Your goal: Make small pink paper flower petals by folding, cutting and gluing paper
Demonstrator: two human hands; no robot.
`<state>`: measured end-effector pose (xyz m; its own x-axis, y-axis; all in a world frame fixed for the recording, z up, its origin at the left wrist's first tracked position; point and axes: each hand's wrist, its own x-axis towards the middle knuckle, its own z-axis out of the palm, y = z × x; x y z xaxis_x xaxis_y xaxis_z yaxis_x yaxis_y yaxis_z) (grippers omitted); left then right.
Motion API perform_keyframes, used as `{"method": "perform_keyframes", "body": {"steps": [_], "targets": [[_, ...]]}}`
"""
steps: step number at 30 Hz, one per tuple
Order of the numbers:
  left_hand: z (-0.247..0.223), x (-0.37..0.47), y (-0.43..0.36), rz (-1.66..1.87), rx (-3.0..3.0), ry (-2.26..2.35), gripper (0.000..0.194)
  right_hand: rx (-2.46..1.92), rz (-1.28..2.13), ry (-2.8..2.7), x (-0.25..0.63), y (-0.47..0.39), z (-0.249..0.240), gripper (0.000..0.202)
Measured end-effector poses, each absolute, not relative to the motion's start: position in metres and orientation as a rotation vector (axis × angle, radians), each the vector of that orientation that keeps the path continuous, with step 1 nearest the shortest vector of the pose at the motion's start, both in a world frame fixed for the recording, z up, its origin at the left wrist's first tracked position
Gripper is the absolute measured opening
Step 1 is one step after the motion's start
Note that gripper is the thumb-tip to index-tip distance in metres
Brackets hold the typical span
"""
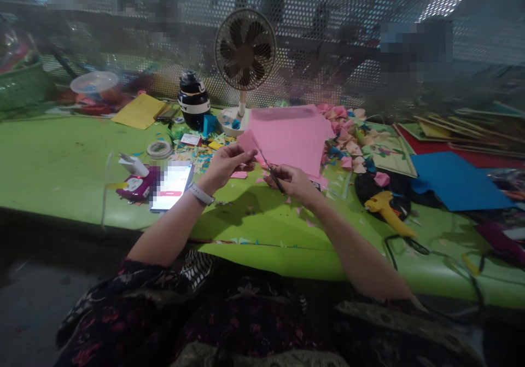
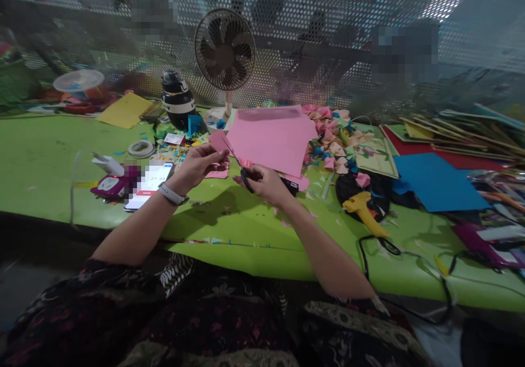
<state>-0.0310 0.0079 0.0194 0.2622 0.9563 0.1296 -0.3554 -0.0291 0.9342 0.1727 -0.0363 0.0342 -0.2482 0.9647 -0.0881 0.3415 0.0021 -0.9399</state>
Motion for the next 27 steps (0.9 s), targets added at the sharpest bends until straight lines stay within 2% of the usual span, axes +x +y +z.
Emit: {"method": "perform_keyframes", "body": {"steps": [16,27], "targets": [[0.02,-0.0321,0.0091,1.185,1.109,0.708,0.026,-1.328,1.269,-1.583,0.1716,-0.0349,0.03,0.06],[0.0186,-0.0329,0.0109,1.318,1.14,0.774,0.034,-1.342,1.251,-1.607,0.1736,-0.0329,0.0264,0.054]]}}
